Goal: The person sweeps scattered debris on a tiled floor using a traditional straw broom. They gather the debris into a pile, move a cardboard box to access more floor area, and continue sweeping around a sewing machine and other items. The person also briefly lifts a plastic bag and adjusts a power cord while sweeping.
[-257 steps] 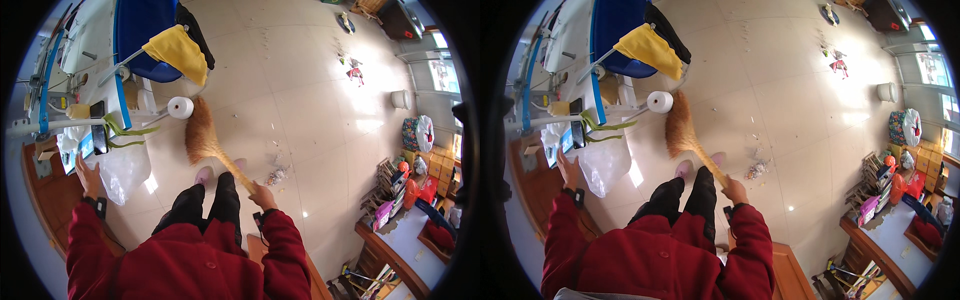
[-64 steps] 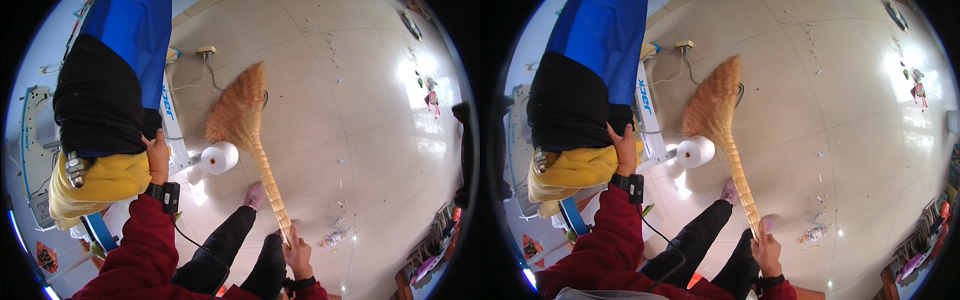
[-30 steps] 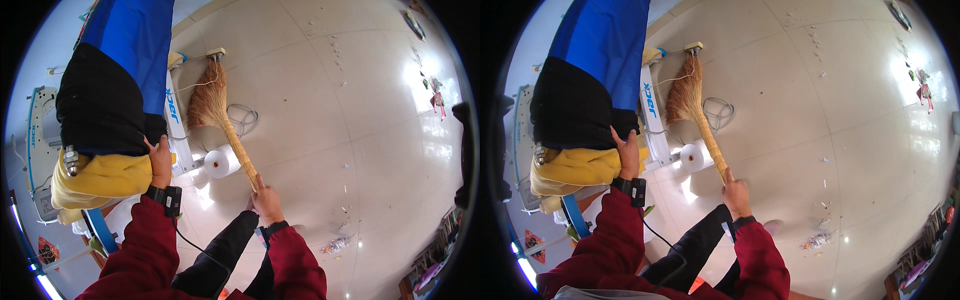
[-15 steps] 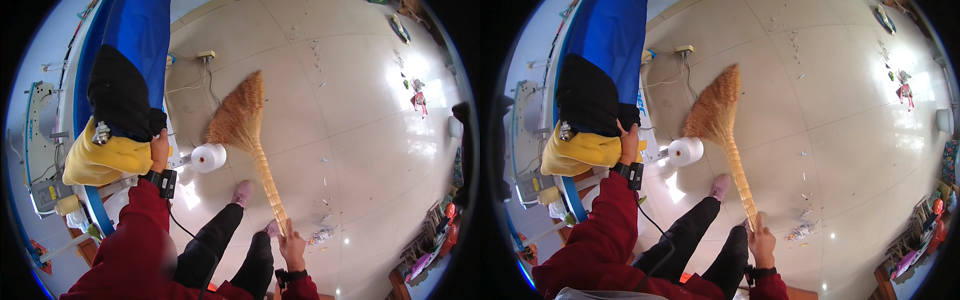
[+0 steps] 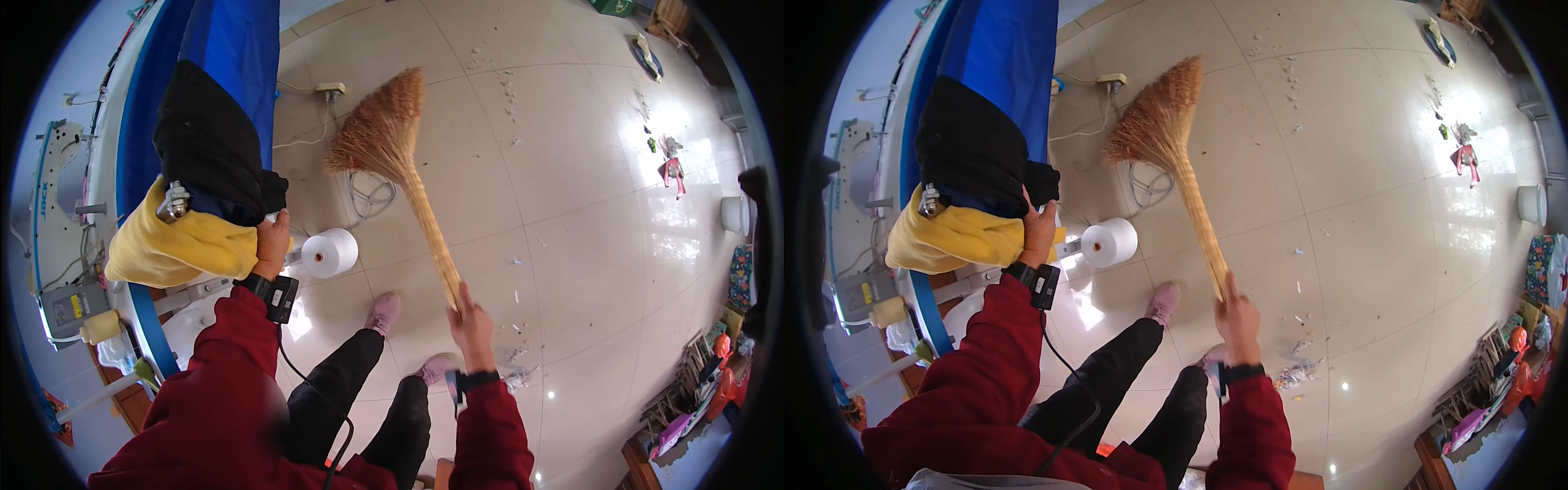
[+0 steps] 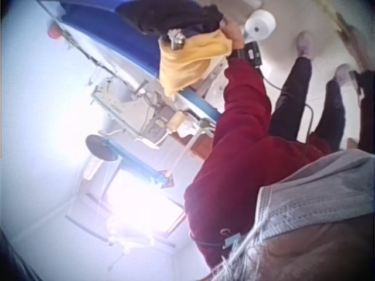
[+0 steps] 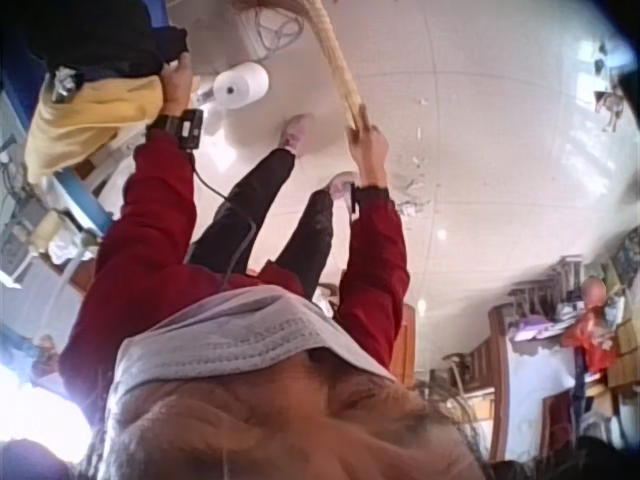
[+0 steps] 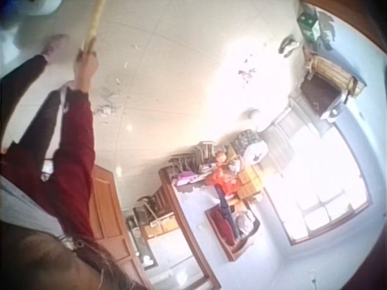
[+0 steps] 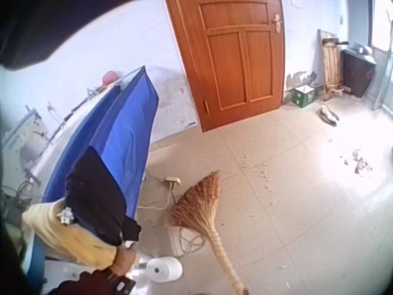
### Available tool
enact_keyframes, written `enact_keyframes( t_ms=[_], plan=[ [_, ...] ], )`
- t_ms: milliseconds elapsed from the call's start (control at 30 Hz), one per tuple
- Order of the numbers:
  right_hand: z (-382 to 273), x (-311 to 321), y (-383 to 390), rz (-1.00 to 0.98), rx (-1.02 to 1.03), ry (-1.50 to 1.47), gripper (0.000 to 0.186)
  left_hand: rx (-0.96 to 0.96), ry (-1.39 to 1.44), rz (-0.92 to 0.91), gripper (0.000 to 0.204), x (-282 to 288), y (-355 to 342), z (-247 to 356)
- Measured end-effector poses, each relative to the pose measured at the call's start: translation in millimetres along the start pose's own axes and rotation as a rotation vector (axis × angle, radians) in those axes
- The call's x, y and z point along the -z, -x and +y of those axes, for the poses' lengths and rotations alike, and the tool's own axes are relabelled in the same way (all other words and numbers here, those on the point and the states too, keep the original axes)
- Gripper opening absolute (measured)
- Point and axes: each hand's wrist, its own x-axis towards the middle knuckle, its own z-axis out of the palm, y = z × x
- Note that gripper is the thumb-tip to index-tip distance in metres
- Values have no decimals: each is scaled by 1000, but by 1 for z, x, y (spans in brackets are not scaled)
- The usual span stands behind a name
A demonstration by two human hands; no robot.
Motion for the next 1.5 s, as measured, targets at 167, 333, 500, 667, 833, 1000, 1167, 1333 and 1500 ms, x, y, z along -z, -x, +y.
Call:
enact_keyframes(
  t_ms=[167, 333, 500, 667, 833, 1000, 1167, 1333, 1500],
  plan=[
    [1, 4, -82, 97, -72, 119, 68, -106, 38, 104, 56, -9, 1, -18],
    [3, 0, -52, 182, -97, 141, 69, -211, -67, 175, 49, -7, -6, -34],
    [11, -3, 10, 295, -110, -27, 69, -273, -88, 168, 52, -8, 2, -25],
    [10, -26, 27, 320, -66, -114, 68, -170, -127, -24, 85, -14, 11, -14],
    [-27, -72, -3, 132, -54, -59, 70, -264, -157, 8, 87, -21, 14, -16],
    [-58, -88, -23, -62, -45, -84, 72, -265, -101, -6, 88, -21, 16, -21],
    [-33, -49, -34, -109, -41, 30, 69, -174, -98, -38, 87, -14, 15, -29],
    [28, 35, 9, -29, -100, 227, 65, -144, -129, 36, 53, -8, 16, -27],
    [48, 76, 97, 123, -195, 241, 74, -31, -171, -66, 74, -3, 17, -22]
  ],
)
